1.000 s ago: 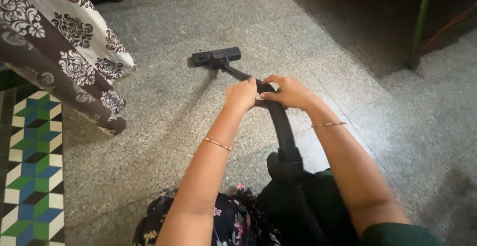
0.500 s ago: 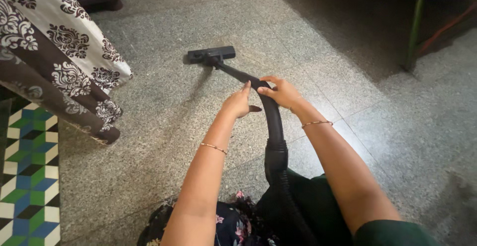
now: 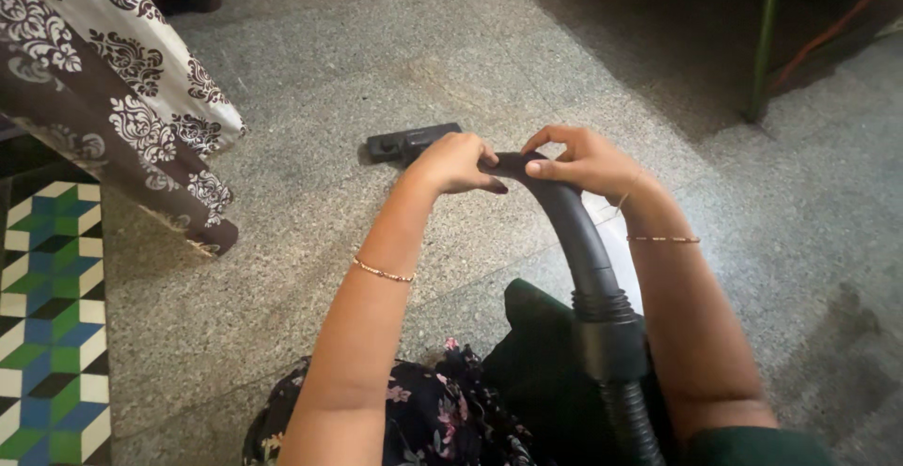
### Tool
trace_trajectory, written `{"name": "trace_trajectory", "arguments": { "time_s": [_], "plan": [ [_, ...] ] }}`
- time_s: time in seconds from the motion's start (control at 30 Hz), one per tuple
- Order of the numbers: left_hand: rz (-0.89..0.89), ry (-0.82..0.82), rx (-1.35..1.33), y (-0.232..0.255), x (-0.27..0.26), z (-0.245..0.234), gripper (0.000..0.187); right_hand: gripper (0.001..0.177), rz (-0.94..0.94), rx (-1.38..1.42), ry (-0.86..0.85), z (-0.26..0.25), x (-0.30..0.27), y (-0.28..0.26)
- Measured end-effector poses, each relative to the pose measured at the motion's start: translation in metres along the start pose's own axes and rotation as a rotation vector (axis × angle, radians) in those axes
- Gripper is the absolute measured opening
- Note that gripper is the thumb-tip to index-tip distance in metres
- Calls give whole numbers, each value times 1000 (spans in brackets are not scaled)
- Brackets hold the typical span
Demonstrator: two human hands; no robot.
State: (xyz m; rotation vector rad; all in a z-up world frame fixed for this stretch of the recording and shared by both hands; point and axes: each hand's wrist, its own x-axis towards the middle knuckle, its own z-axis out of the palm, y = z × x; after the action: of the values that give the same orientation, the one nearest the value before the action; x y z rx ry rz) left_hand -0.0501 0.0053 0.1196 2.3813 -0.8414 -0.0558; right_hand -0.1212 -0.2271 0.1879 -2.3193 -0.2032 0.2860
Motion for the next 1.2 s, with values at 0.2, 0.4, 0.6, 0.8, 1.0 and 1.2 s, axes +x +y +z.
{"name": "trace_trajectory", "arguments": {
  "time_s": [0.2,0.4,0.6,0.8,1.0,1.2],
  "plan": [
    [-102,-75,127,-38,11,20,65,56,-52,-8,-15,27,30,8],
    [-244,-54,107,-88,20,58,101,55,-23,-106,68,70,78,23],
    [-261,19,42,-129,34,89,120,53,27,-96,144,84,111,41],
    [-232,64,-8,-133,37,98,125,50,-13,252,45,86,110,60],
    [-123,57,7,-80,27,60,108,54,-110,257,86,47,61,41],
    [-21,-152,-98,-12,10,11,70,55,-135,243,50,2,-4,10]
  ]
}}
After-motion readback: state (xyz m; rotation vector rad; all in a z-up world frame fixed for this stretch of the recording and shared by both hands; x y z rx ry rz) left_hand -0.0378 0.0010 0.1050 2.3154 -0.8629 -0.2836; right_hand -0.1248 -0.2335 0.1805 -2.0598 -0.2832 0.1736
